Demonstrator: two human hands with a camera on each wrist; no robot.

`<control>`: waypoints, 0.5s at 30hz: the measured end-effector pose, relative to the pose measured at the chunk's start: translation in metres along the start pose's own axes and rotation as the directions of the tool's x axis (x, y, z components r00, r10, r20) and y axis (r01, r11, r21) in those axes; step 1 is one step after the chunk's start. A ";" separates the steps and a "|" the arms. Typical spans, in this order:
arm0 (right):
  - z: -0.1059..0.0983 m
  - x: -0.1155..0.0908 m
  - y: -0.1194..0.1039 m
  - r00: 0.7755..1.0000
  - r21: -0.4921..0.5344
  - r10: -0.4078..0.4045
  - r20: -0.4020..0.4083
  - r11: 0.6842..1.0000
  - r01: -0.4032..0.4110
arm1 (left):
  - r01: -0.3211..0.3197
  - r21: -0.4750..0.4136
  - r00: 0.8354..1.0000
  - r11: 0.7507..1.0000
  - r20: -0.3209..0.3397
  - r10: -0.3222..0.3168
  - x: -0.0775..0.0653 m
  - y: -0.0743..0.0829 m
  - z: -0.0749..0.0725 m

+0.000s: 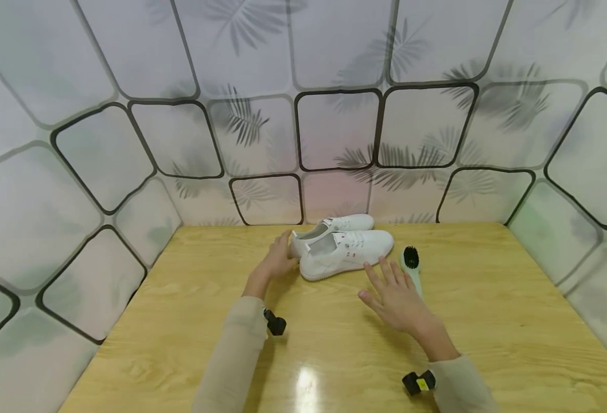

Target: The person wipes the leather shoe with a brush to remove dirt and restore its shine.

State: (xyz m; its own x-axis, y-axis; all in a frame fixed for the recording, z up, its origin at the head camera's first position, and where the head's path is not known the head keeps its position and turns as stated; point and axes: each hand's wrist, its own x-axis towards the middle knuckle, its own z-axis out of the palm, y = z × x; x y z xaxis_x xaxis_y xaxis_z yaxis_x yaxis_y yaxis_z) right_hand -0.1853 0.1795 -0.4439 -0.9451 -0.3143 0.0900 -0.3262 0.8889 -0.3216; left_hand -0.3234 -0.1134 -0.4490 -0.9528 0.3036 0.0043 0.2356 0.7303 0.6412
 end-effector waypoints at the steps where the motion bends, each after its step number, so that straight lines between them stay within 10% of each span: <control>1: 0.001 0.000 0.000 1.000 0.004 0.001 0.002 1.000 -0.001 | -0.005 0.006 1.000 1.000 0.007 0.005 0.001 -0.002 0.002; 15: 0.005 0.002 0.004 1.000 -0.007 0.004 -0.028 1.000 -0.005 | -0.105 -0.030 0.994 0.994 0.022 0.105 0.011 -0.010 0.008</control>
State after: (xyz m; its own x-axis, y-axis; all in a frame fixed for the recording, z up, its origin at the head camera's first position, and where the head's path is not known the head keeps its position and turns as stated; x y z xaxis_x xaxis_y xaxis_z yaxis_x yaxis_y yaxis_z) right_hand -0.1884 0.1806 -0.4494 -0.9467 -0.3009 0.1149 -0.3220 0.8926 -0.3155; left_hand -0.3351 -0.1126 -0.4614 -0.9182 0.3924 0.0546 0.3280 0.6756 0.6603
